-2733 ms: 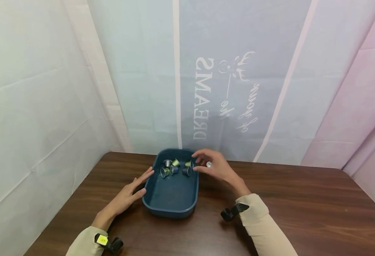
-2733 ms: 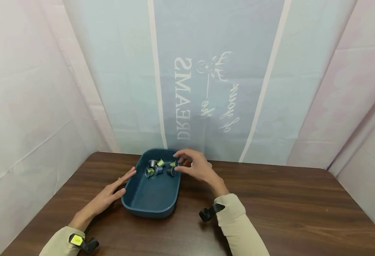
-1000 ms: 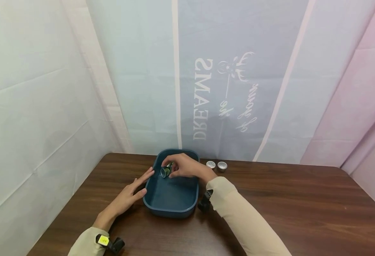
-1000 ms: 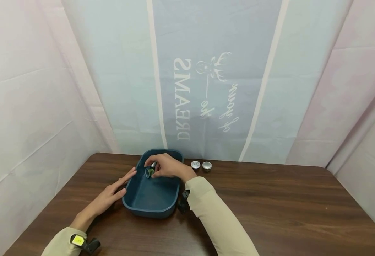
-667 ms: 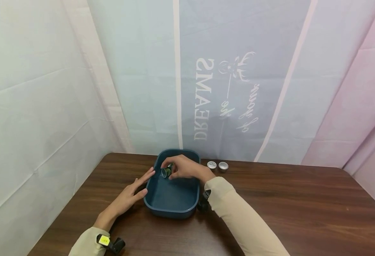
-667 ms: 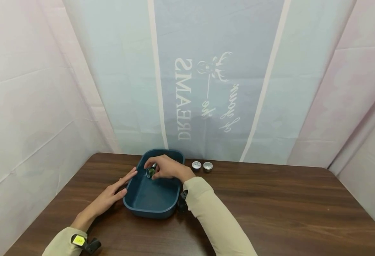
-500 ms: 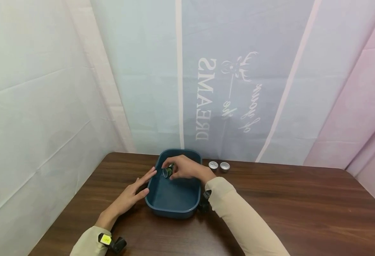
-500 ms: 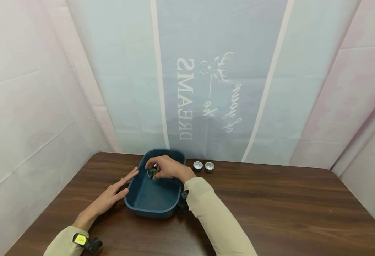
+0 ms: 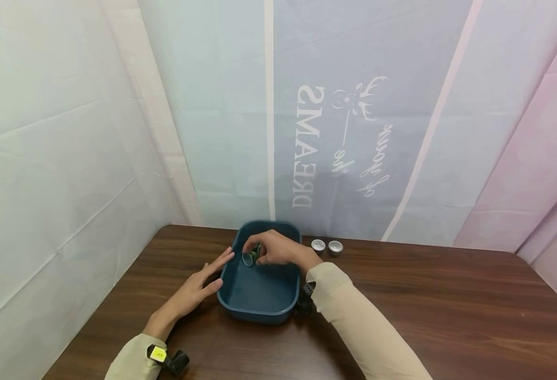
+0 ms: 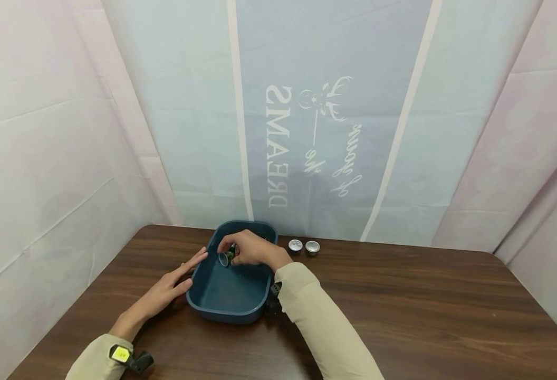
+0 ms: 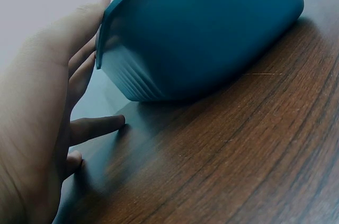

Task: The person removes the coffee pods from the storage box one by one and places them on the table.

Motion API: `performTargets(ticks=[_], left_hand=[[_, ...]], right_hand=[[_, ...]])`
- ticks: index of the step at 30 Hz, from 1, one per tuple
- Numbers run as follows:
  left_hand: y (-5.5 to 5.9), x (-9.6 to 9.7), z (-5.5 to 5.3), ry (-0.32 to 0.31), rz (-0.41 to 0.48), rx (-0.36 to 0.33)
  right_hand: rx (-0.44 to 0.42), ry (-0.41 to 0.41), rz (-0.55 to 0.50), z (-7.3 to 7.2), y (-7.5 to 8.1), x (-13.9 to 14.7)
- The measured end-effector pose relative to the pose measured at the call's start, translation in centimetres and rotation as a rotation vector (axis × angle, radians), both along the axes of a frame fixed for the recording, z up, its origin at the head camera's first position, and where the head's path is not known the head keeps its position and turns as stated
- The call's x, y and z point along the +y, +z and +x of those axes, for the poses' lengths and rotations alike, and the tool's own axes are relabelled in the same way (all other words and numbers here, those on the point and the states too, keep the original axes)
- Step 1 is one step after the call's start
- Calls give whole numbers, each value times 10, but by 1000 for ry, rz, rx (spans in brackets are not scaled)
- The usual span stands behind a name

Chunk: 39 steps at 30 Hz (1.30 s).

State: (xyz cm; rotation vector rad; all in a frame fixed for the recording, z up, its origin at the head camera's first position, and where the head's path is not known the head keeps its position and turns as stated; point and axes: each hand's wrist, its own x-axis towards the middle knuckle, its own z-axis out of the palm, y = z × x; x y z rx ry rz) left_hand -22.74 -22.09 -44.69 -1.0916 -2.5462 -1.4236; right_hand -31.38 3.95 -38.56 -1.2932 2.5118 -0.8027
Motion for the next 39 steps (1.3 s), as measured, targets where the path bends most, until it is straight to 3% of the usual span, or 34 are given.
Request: performTargets(ticks=[13, 23, 33, 39], left_hand=[[2, -1, 3, 6, -12, -8], [2, 0, 1, 11, -20, 6], [0, 0, 1, 10, -22, 4], [10, 4, 7, 10, -7, -7]], right_hand=[[61, 50, 4, -1, -1, -1], [45, 54, 37, 0, -3, -3], [34, 121, 57, 3, -4, -4], [6, 135, 101, 4, -3, -4]])
